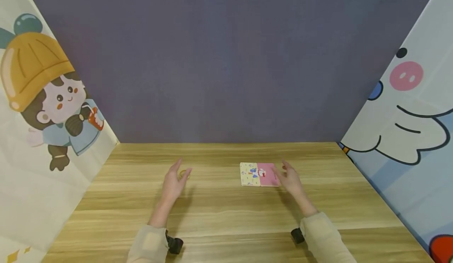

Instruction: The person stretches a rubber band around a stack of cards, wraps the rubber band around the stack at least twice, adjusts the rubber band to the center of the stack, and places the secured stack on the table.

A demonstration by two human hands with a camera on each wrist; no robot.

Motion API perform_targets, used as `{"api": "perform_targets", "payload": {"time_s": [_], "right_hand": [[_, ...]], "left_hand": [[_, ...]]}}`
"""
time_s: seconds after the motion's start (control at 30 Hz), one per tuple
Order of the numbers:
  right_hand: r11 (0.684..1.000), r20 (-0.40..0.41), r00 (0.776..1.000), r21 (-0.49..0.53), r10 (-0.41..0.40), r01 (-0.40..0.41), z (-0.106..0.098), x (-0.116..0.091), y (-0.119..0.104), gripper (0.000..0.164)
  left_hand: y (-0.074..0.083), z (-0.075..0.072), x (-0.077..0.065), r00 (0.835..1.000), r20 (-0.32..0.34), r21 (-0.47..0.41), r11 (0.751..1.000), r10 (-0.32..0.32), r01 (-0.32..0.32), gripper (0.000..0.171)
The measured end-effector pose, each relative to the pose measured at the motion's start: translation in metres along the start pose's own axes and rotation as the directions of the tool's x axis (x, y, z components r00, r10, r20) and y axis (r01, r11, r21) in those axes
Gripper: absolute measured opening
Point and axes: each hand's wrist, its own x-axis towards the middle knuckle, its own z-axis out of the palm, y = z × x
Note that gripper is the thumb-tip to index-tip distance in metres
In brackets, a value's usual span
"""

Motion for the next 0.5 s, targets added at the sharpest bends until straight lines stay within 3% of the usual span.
{"api": "perform_targets", "payload": {"time_s": [0.27,0.5], "right_hand": [[0.983,0.008,0.992,0.13,0.127,-0.127,0.002,0.003,0.006,0.066],[0.921,0.081,0.971,0.308,0.223,-0.237,0.005,0.009,0.014,0.064]], "left_hand": [[-0.008,0.0,0.004,0.991,-0.054,-0.151,0.982,-0.124,0.115,0.054],[-0.023,0.001,0.007,0.969,-0.1,-0.216,0.956,-0.225,0.2,0.053]]}}
